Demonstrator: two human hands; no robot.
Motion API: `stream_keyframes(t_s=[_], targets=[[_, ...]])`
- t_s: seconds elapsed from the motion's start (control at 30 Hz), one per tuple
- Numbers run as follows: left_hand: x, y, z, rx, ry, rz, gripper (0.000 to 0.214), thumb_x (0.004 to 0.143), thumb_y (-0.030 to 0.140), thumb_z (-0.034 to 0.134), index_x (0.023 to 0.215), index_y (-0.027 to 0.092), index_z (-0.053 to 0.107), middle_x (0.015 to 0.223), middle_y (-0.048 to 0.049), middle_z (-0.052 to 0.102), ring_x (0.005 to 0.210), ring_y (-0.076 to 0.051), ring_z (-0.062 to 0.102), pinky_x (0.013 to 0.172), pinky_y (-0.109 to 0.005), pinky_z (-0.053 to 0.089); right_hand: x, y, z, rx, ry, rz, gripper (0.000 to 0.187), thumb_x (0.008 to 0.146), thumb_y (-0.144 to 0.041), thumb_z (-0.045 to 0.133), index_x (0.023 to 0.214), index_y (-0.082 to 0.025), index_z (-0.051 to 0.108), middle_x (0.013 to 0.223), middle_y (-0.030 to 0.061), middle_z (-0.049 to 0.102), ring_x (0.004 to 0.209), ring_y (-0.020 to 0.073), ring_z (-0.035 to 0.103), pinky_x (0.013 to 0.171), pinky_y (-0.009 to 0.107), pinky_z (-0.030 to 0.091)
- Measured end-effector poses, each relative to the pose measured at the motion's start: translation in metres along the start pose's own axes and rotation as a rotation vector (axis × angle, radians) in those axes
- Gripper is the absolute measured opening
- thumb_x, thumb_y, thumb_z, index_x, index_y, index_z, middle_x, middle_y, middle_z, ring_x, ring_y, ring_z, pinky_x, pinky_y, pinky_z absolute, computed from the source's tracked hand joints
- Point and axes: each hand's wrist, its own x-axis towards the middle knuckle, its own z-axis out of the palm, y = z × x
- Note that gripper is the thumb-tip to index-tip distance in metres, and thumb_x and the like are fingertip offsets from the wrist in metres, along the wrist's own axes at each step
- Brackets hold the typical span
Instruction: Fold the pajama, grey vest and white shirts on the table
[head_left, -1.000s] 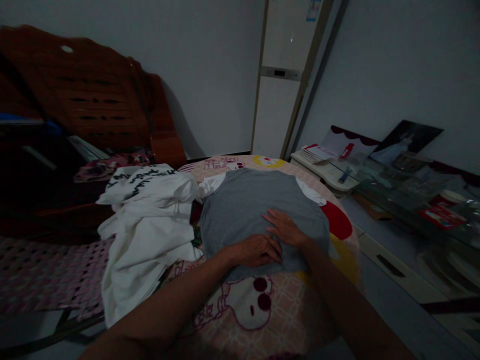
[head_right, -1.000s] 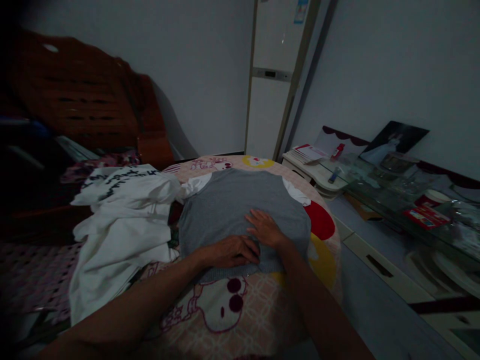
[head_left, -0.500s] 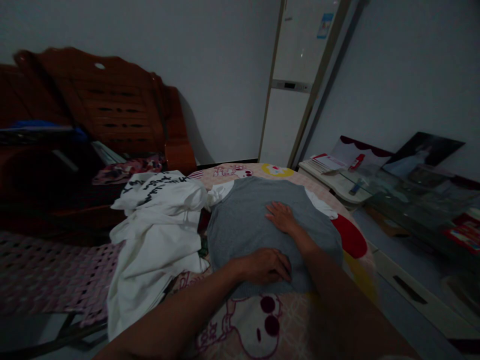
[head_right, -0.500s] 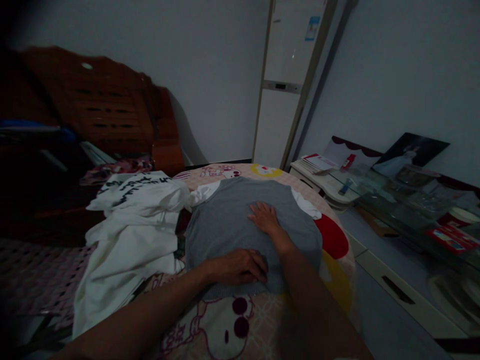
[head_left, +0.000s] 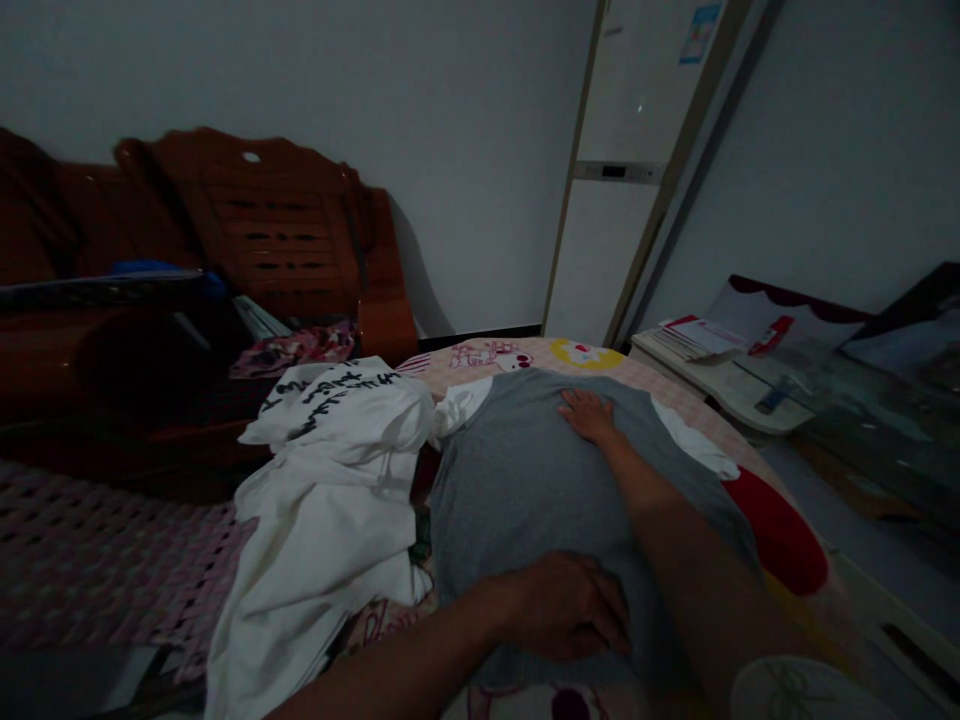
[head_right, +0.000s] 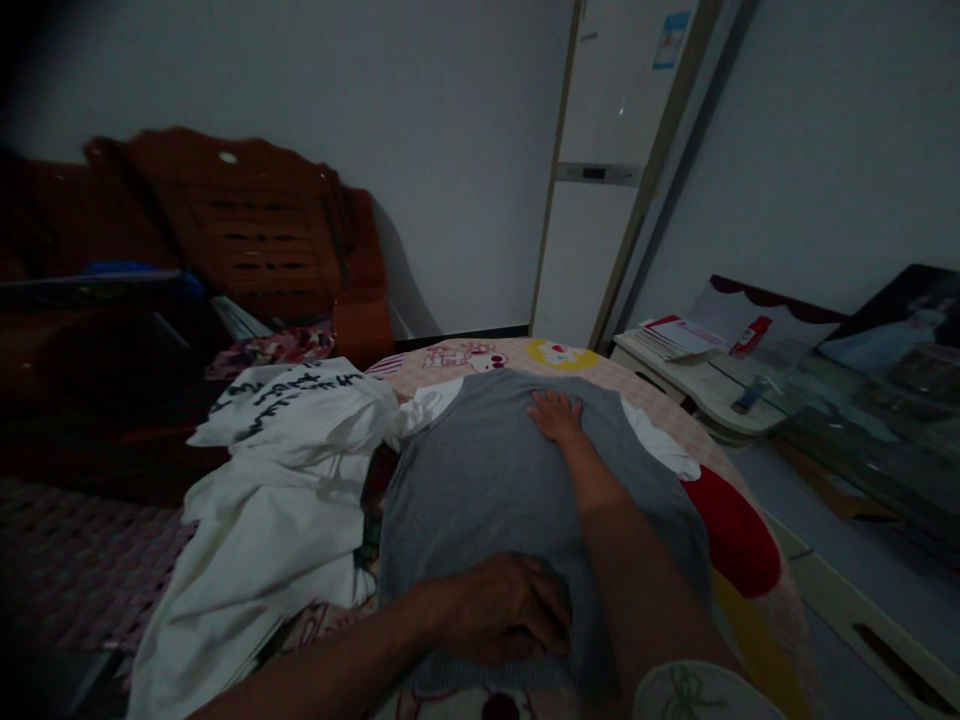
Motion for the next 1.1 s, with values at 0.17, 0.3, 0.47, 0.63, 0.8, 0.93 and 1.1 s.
stream_keyframes(t_s=[0.17,0.3,0.47,0.63,0.8,0.93,1.1], targets=[[-0.001,0.001,0.001,0.030,-0.014,0.013,0.022,0.089,0.023,0.053,0.103,0.028,0.069,0.114,-0.0021,0.071,0.115,-0.019,0.062,0.101,-0.036,0.042,0.027,0.009,0.002,0.013,0.031,0.031,0.058,0.099,-0.056,0.027,0.151,-0.033,0.036,0.161,0.0078,0.028,0.143,0.0398,0.027,0.108,0.072,0.016],[-0.002,0.000,0.001,0.046,-0.010,0.024,0.021,0.089,0.025,0.053,0.103,0.026,0.069,0.116,-0.0037,0.071,0.116,-0.019,0.062,0.100,-0.036,0.042,0.039,0.016,0.000,0.058,0.068,0.053,0.056,0.100,-0.052,0.025,0.149,-0.029,0.042,0.159,0.0087,0.033,0.142,0.0371,0.031,0.110,0.067,0.019],[-0.002,-0.002,0.002,0.028,-0.012,0.036,0.021,0.091,0.027,0.051,0.103,0.026,0.069,0.115,-0.0035,0.071,0.117,-0.019,0.061,0.100,-0.035,0.043,0.032,0.020,-0.001,0.021,0.242,-0.059,0.046,0.101,-0.037,0.030,0.121,-0.017,0.066,0.129,0.0137,0.063,0.123,0.0288,0.050,0.109,0.045,0.030],[-0.003,-0.002,0.003,-0.006,-0.031,0.000,0.022,0.091,0.028,0.052,0.106,0.028,0.068,0.118,-0.0032,0.069,0.120,-0.019,0.059,0.103,-0.035,0.041,0.021,0.016,-0.001,-0.040,0.277,-0.190,0.041,0.100,-0.033,0.035,0.106,-0.015,0.071,0.112,0.0161,0.066,0.113,0.0281,0.053,0.103,0.038,0.034],[-0.003,0.000,0.003,0.012,-0.023,0.007,0.021,0.093,0.028,0.051,0.106,0.027,0.067,0.118,-0.0021,0.069,0.119,-0.018,0.059,0.103,-0.035,0.040,0.028,0.010,0.000,-0.034,0.205,-0.209,0.045,0.101,-0.038,0.031,0.112,-0.017,0.070,0.117,0.0137,0.066,0.113,0.0262,0.055,0.100,0.036,0.038],[-0.002,0.002,0.002,0.042,-0.023,0.017,0.022,0.092,0.025,0.052,0.108,0.022,0.067,0.118,-0.0038,0.069,0.118,-0.019,0.060,0.102,-0.034,0.041,0.045,0.010,0.005,-0.040,0.132,-0.163,0.046,0.102,-0.039,0.031,0.138,-0.023,0.054,0.146,0.0105,0.050,0.131,0.0277,0.046,0.108,0.042,0.033],[-0.002,0.003,0.002,0.039,-0.032,-0.009,0.021,0.094,0.028,0.051,0.105,0.025,0.068,0.119,-0.0025,0.069,0.121,-0.018,0.059,0.104,-0.032,0.040,0.061,0.008,0.002,-0.077,0.084,-0.052,0.050,0.101,-0.037,0.030,0.149,-0.025,0.041,0.158,0.0095,0.035,0.139,0.0332,0.037,0.109,0.052,0.031]])
